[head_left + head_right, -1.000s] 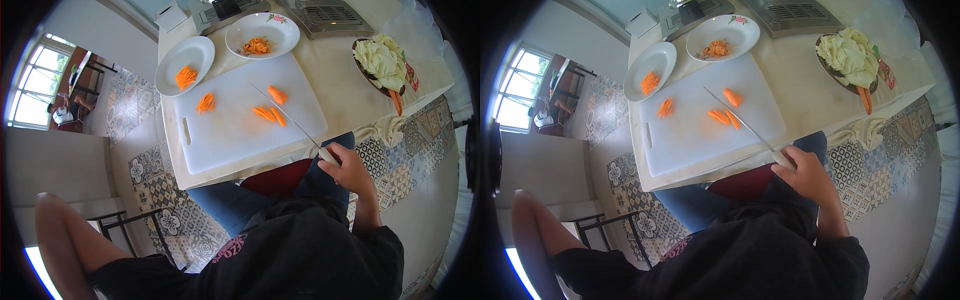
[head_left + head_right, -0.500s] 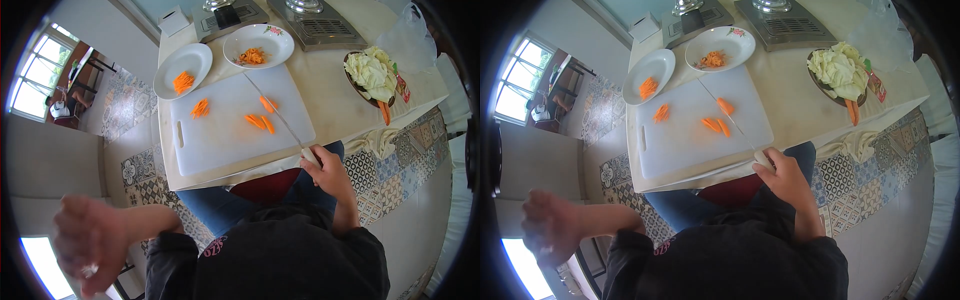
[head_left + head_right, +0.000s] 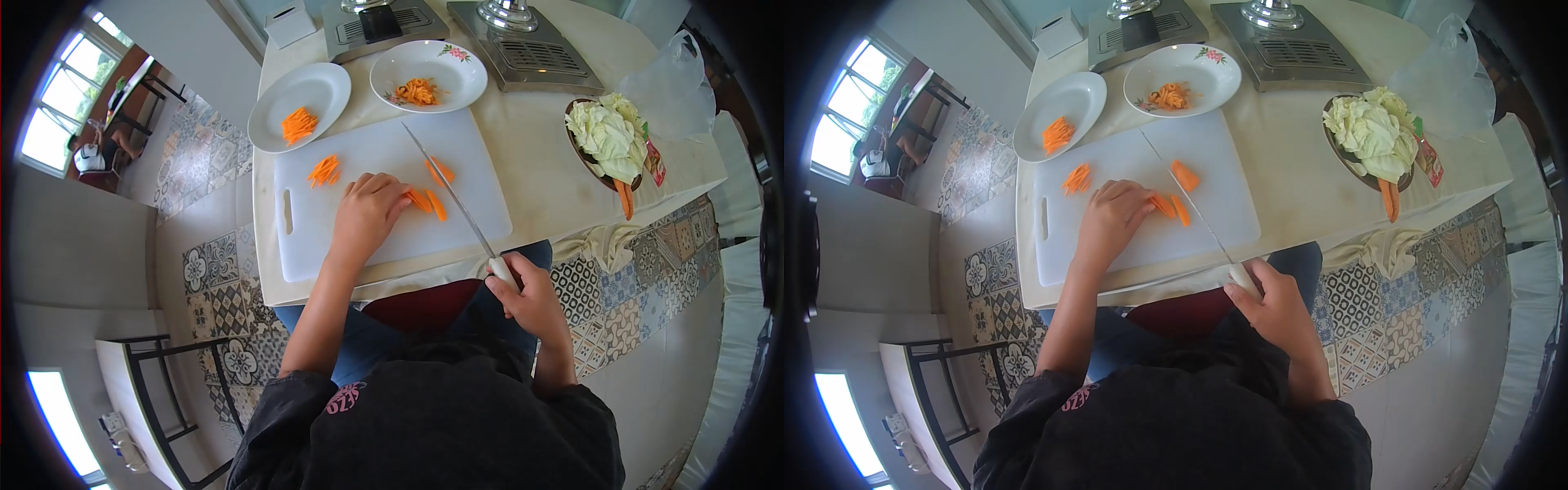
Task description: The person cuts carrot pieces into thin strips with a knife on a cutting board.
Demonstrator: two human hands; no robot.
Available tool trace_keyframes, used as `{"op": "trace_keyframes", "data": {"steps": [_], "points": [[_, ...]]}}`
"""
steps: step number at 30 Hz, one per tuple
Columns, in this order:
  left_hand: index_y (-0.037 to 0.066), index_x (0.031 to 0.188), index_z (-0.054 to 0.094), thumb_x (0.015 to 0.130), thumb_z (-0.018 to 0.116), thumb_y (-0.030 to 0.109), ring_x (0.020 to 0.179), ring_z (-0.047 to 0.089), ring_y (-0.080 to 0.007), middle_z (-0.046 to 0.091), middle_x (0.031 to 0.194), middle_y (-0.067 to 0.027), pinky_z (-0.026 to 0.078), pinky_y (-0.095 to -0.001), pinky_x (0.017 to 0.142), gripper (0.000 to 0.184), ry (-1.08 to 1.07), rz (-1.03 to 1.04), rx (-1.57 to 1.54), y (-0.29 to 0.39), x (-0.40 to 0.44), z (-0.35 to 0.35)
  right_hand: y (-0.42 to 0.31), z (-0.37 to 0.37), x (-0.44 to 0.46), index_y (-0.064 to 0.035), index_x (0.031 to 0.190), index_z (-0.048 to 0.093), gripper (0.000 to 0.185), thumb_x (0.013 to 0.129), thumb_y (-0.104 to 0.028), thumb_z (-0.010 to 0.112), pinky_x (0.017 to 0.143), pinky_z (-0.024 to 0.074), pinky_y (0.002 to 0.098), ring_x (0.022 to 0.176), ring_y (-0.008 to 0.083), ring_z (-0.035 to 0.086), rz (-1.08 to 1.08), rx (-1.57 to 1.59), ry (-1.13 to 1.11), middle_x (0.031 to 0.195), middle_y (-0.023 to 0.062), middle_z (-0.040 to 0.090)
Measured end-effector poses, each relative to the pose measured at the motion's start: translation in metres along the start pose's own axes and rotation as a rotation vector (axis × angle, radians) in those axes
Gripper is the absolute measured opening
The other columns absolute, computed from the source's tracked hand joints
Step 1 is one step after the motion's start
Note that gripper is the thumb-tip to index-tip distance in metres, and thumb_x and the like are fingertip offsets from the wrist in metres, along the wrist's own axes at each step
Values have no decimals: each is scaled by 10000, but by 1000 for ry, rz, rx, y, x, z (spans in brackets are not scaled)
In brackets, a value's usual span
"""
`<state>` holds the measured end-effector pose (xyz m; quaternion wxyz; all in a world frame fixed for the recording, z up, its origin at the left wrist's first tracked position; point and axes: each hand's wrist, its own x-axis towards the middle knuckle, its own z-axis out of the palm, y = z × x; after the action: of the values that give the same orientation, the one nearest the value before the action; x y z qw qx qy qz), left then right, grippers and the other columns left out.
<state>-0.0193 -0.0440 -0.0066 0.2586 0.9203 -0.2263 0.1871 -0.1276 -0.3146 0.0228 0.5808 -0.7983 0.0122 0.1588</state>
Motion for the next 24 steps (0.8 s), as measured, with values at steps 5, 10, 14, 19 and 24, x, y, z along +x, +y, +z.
{"op": "trace_keyframes", "data": {"steps": [5,10,14,19,24], "points": [[78,893,734,807,770,140,835,650,-242,705,883,-24,494,-378,777,112,17,78,67,-4,4,0,8,-1,-2,32,1046,624,276,915,-198,702,633,464,297,661,129,574,-47,-29,18,744,112,643],[96,846,723,781,787,126,793,652,-203,704,847,-2,492,-367,732,96,102,168,72,-9,-2,-20,4,2,-8,34,1028,615,293,913,-221,703,661,480,329,677,207,609,-48,-37,13,768,160,652],[96,860,736,772,792,113,824,659,-207,721,891,0,496,-359,754,106,-14,141,32,-8,-25,-24,2,7,-11,36,1011,604,315,928,-257,685,662,482,356,679,306,622,-75,-65,-56,775,195,650],[91,903,747,767,796,114,906,653,-233,728,960,-9,489,-376,812,146,116,-70,9,-5,-44,-19,-5,18,-7,37,984,542,308,983,-263,611,644,458,428,708,421,606,-10,-52,-144,765,239,626],[103,951,750,763,793,108,983,624,-242,720,1014,1,449,-391,887,193,129,-179,55,8,-43,-7,-17,24,0,24,940,463,293,1011,-243,560,631,429,497,754,485,578,-77,-152,-141,749,263,603]]}}
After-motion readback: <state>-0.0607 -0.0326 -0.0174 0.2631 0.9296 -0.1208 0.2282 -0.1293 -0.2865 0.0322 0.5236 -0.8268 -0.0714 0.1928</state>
